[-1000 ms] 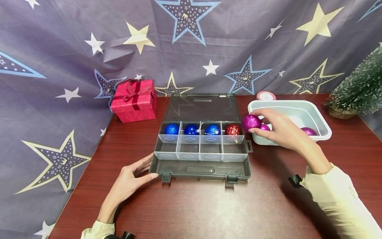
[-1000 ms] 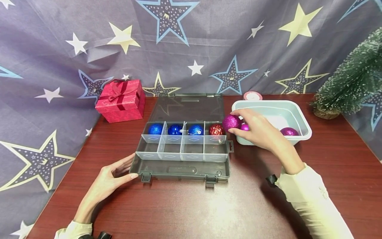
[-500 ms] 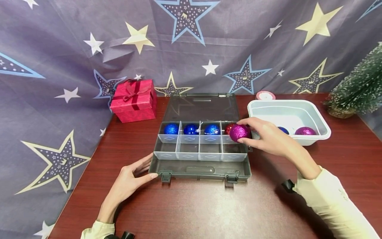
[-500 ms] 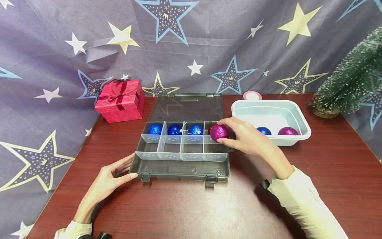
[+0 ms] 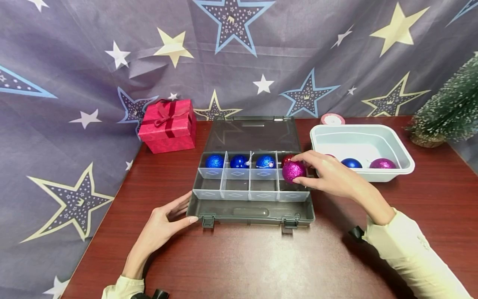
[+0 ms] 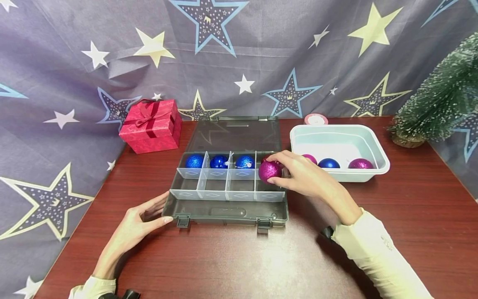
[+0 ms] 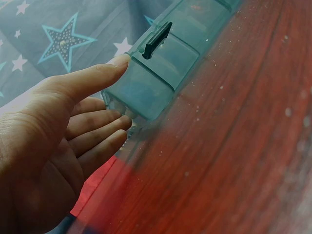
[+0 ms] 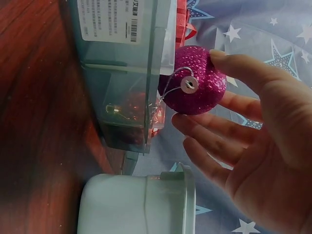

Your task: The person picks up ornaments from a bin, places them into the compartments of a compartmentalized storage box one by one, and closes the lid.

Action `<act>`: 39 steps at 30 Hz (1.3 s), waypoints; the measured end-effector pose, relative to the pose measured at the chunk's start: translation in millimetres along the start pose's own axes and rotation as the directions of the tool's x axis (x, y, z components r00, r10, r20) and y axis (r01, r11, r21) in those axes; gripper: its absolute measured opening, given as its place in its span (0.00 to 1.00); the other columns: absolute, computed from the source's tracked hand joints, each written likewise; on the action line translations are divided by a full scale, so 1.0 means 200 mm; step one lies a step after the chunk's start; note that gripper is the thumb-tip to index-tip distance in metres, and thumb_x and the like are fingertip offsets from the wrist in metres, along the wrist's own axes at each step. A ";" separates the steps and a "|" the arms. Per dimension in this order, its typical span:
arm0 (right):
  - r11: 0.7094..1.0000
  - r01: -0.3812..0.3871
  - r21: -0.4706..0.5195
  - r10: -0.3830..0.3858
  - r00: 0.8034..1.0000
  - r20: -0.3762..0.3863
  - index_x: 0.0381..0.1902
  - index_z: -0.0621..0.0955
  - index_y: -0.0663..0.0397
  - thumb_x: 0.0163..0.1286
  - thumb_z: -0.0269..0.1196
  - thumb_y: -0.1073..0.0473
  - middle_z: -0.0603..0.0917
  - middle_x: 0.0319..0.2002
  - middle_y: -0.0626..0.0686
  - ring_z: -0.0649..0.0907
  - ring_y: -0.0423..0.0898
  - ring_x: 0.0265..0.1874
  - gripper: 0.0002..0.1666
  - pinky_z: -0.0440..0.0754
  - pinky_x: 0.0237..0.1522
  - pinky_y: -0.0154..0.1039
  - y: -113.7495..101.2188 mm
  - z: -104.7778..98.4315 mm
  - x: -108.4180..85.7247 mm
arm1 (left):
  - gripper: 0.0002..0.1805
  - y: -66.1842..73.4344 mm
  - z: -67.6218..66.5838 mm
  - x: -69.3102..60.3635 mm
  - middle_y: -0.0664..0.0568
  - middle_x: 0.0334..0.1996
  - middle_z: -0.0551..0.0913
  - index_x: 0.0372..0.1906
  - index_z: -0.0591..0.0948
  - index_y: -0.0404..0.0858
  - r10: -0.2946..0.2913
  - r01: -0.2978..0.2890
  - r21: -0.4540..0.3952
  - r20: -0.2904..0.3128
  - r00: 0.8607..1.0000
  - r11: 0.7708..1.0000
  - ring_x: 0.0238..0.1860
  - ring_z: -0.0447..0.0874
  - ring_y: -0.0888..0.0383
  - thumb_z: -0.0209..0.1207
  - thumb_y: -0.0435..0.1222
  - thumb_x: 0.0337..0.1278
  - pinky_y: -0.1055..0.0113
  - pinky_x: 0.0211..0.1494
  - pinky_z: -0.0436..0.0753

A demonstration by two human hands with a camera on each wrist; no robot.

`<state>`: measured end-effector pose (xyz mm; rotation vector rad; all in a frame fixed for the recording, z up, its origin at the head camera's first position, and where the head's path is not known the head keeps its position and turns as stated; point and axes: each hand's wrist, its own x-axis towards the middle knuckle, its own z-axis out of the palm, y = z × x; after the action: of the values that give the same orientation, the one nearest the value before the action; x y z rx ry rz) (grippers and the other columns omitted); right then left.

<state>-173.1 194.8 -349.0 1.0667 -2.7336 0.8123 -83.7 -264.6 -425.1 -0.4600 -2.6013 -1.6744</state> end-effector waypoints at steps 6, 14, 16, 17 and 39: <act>0.999 -0.022 0.045 0.020 0.999 0.030 0.62 0.80 0.59 0.69 0.72 0.58 0.84 0.54 0.57 0.87 0.51 0.49 0.26 0.84 0.53 0.53 0.00 -0.01 0.00 | 0.36 0.00 0.00 0.00 0.45 0.61 0.83 0.73 0.76 0.42 -0.003 0.003 0.001 -0.001 1.000 1.000 0.58 0.85 0.51 0.74 0.33 0.59 0.71 0.59 0.82; 0.999 -0.038 0.036 0.040 0.998 -0.041 0.61 0.81 0.56 0.68 0.73 0.57 0.85 0.54 0.54 0.87 0.49 0.49 0.25 0.84 0.50 0.52 0.02 -0.07 -0.05 | 0.36 0.00 0.00 0.00 0.46 0.61 0.83 0.73 0.76 0.42 -0.003 0.003 -0.007 0.002 1.000 1.000 0.58 0.85 0.51 0.74 0.33 0.58 0.70 0.59 0.82; 0.999 -0.025 0.030 0.027 0.997 -0.079 0.60 0.81 0.54 0.67 0.75 0.58 0.85 0.53 0.53 0.87 0.48 0.48 0.25 0.84 0.51 0.51 0.03 -0.09 -0.07 | 0.36 0.00 0.00 0.00 0.46 0.61 0.83 0.73 0.76 0.43 -0.004 0.004 -0.007 0.001 1.000 1.000 0.58 0.85 0.51 0.74 0.33 0.58 0.70 0.59 0.82; 1.000 -0.021 0.023 0.023 0.995 -0.096 0.60 0.82 0.54 0.66 0.75 0.59 0.85 0.53 0.53 0.87 0.49 0.49 0.26 0.83 0.51 0.51 0.04 -0.10 -0.08 | 0.36 0.00 0.00 0.00 0.46 0.61 0.83 0.73 0.76 0.43 -0.004 0.004 -0.006 0.001 1.000 1.000 0.58 0.85 0.51 0.74 0.33 0.58 0.70 0.59 0.82; 0.957 -0.281 0.067 0.286 0.955 -0.079 0.58 0.82 0.59 0.70 0.71 0.57 0.85 0.54 0.62 0.87 0.59 0.48 0.22 0.78 0.45 0.25 0.33 -0.25 -0.19 | 0.36 0.00 0.00 0.00 0.46 0.61 0.83 0.72 0.77 0.43 0.000 0.000 -0.006 -0.007 1.000 1.000 0.58 0.85 0.52 0.75 0.33 0.58 0.70 0.59 0.82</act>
<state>-192.6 284.3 -346.8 0.6342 -2.8411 0.9513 -84.2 -264.1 -425.3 -0.4536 -2.5915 -1.6811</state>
